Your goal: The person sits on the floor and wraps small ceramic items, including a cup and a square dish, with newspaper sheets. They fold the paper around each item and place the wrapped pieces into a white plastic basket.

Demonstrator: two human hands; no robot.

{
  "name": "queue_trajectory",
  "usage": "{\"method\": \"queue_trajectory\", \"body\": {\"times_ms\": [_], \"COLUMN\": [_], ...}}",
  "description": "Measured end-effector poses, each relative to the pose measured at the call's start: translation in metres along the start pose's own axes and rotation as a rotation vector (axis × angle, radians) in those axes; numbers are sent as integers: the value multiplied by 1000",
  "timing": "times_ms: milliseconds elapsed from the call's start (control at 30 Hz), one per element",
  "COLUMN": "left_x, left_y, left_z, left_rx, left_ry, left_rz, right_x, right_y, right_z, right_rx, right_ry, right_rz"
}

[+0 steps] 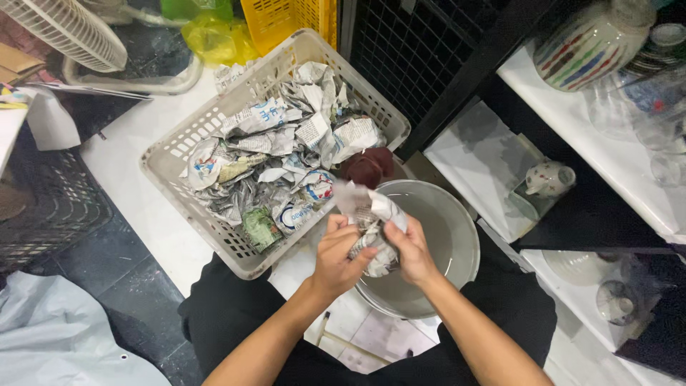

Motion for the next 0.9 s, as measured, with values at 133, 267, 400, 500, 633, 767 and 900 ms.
{"method": "queue_trajectory", "body": {"times_ms": [133, 267, 400, 500, 633, 767, 900], "left_x": [-10, -11, -3, 8, 8, 4, -2], "left_y": [-2, 0, -3, 4, 3, 1, 1], "left_z": [-18, -19, -21, 16, 30, 33, 30], "left_rx": [-109, -314, -494, 31, 90, 101, 30], "left_ry": [72, 136, 353, 36, -91, -139, -124], "left_rz": [70, 240, 205, 204, 182, 106, 106], "right_x": [-1, 1, -1, 6, 7, 5, -3], "right_y": [9, 0, -5, -15, -28, -44, -46], "right_z": [12, 19, 20, -8, -38, -64, -70], "right_rx": [-50, 197, 252, 54, 82, 27, -76], "right_ry": [30, 9, -75, 105, 246, 392, 442], "right_rz": [64, 58, 156, 84, 56, -61, -109]}}
Point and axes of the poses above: each hand's wrist, its own x-axis towards the middle knuckle, its own y-axis out of the back of the hand, z = x × y, the point moved 8 cm from there along x, towards the middle knuckle, and after that the axes turned 9 degrees about y, right-handed, at the moved point
